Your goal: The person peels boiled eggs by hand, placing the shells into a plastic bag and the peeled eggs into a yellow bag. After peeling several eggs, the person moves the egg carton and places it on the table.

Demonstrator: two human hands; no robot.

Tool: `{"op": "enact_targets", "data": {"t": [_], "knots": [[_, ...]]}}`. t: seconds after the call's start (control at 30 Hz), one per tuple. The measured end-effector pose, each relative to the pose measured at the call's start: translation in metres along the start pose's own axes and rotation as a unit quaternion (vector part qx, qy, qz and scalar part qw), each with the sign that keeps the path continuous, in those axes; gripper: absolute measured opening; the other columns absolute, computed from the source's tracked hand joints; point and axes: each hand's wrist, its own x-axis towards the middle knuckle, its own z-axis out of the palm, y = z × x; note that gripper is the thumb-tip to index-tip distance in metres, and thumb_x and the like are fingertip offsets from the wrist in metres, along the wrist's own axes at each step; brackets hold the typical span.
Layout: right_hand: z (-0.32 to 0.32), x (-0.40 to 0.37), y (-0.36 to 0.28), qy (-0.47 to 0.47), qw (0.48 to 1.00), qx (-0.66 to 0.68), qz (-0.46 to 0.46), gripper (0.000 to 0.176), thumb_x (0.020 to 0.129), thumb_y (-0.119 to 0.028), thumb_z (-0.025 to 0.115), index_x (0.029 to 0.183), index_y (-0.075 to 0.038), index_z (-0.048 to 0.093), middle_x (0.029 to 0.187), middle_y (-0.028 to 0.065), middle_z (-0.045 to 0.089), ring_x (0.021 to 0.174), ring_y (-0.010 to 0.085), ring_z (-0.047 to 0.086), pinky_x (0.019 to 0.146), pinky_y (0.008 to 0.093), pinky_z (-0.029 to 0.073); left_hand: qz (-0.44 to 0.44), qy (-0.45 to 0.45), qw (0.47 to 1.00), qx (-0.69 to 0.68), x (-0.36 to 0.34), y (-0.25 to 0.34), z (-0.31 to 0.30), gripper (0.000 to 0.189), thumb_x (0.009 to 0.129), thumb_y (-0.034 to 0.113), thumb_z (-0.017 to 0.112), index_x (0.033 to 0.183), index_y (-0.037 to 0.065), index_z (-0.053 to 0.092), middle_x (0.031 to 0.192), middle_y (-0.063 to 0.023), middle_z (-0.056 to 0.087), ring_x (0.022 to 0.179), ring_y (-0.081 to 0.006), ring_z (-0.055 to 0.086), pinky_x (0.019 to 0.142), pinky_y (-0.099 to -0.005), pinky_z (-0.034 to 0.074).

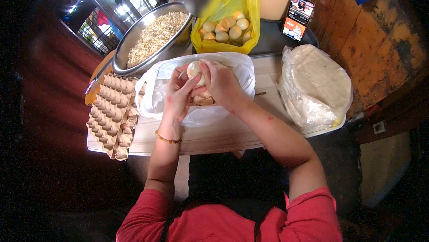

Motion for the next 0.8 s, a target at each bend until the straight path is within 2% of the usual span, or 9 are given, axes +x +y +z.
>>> {"op": "enact_targets", "data": {"t": [0.3,0.4,0.47,0.53,0.57,0.63,0.8], "knots": [[0.000,-0.002,-0.006,0.003,0.998,-0.057,0.004,0.033,0.098,-0.023,0.042,0.108,0.004,0.059,0.100,0.0256,0.064,0.093,0.0402,0.062,0.083,0.0442,0.048,-0.022,-0.003,0.999,-0.034,0.001,0.000,-0.006,0.036,0.091,0.000,0.055,0.124,-0.005,0.041,0.118,-0.0175,0.057,0.100,-0.0232,0.063,0.082,-0.0347,0.058],[0.001,-0.002,-0.008,0.013,0.999,-0.032,0.038,0.032,0.099,-0.023,0.042,0.109,0.003,0.059,0.100,0.0244,0.064,0.093,0.0407,0.061,0.082,0.0443,0.048,-0.042,-0.007,0.996,-0.083,0.003,0.000,-0.009,0.037,0.092,0.002,0.053,0.127,-0.004,0.040,0.117,-0.0172,0.057,0.099,-0.0253,0.064,0.081,-0.0342,0.058],[0.002,0.000,-0.007,0.015,0.997,0.031,0.072,0.032,0.099,-0.022,0.042,0.110,0.003,0.059,0.102,0.0239,0.064,0.096,0.0399,0.061,0.084,0.0430,0.048,-0.052,-0.012,0.991,-0.121,0.003,0.001,-0.008,0.037,0.093,0.004,0.052,0.128,-0.004,0.040,0.116,-0.0171,0.058,0.098,-0.0263,0.065,0.081,-0.0335,0.058],[-0.001,0.002,-0.010,0.034,0.998,0.029,0.039,0.031,0.099,-0.021,0.043,0.110,0.003,0.059,0.103,0.0236,0.064,0.097,0.0391,0.061,0.085,0.0421,0.047,-0.071,-0.017,0.986,-0.150,0.001,0.004,-0.004,0.040,0.095,0.007,0.050,0.131,-0.003,0.038,0.116,-0.0170,0.058,0.099,-0.0274,0.065,0.077,-0.0314,0.059],[-0.003,0.003,-0.011,0.053,0.998,0.026,0.005,0.029,0.098,-0.019,0.044,0.110,0.003,0.059,0.104,0.0233,0.063,0.099,0.0382,0.060,0.086,0.0412,0.047,-0.071,-0.017,0.986,-0.150,0.001,0.004,-0.006,0.040,0.095,0.007,0.050,0.131,-0.003,0.038,0.116,-0.0170,0.058,0.099,-0.0274,0.065,0.077,-0.0314,0.059],[-0.005,0.005,-0.012,0.058,0.998,0.030,0.001,0.027,0.097,-0.017,0.046,0.110,0.003,0.059,0.104,0.0228,0.063,0.099,0.0374,0.060,0.086,0.0405,0.047,-0.077,-0.049,0.991,-0.096,0.002,0.002,-0.010,0.042,0.095,0.011,0.052,0.133,-0.002,0.039,0.117,-0.0164,0.058,0.095,-0.0247,0.066,0.072,-0.0285,0.058],[-0.011,0.008,-0.012,0.051,0.999,0.003,-0.020,0.022,0.094,-0.012,0.052,0.108,0.002,0.061,0.098,0.0210,0.063,0.094,0.0361,0.060,0.083,0.0397,0.047,-0.065,-0.052,0.996,-0.017,0.001,0.003,-0.010,0.042,0.094,0.012,0.056,0.131,-0.002,0.044,0.114,-0.0141,0.060,0.089,-0.0209,0.067,0.067,-0.0245,0.057]]}}
